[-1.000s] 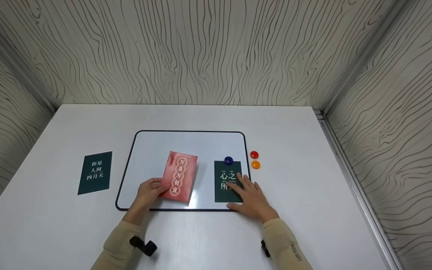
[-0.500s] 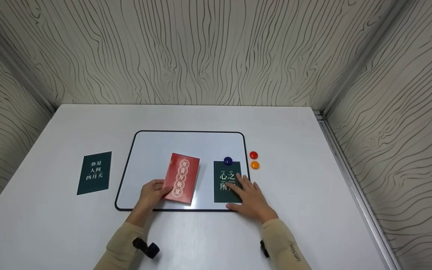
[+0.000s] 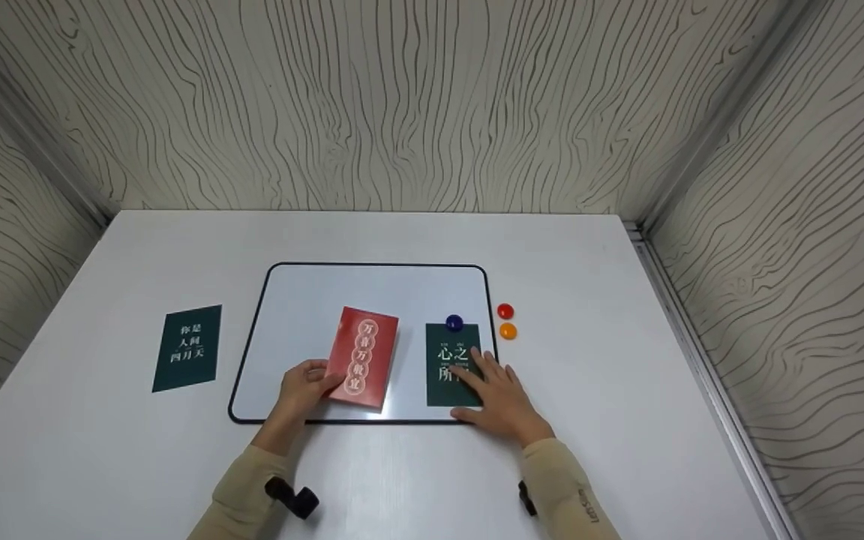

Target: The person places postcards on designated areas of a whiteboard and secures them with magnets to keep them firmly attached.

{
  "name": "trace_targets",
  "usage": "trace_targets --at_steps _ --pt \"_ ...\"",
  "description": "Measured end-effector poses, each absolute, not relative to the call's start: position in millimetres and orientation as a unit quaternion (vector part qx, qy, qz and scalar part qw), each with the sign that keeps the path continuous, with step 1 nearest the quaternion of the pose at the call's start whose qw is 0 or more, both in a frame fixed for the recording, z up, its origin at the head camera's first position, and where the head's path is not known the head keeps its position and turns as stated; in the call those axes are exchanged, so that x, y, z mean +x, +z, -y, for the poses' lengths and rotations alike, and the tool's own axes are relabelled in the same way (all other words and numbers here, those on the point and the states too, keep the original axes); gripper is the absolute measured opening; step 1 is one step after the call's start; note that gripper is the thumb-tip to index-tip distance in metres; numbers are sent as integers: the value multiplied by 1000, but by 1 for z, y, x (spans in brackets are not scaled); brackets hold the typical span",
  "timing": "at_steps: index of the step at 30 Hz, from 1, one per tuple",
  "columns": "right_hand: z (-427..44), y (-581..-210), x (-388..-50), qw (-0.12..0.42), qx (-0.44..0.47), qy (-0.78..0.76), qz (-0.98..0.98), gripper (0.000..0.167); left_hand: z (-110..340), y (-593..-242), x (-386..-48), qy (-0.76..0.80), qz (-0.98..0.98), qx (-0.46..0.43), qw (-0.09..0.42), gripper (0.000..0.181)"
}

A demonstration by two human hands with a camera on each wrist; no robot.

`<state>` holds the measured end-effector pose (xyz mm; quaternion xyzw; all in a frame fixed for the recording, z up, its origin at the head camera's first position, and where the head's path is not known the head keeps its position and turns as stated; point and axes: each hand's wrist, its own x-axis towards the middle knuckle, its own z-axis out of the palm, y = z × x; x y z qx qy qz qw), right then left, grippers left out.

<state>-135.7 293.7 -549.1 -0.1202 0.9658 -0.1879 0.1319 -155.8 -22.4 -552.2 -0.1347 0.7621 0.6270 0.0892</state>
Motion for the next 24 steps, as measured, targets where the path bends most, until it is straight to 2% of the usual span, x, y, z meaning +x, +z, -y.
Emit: trace_targets --at_steps 16,24 --pt "-294 -549 -135 135 -114 -191 -966 68 13 -556 -156 632 -759 -140 67 31" --pt "-294 -549 -135 140 -106 -191 -966 67 11 -557 -156 635 -755 -145 73 31"
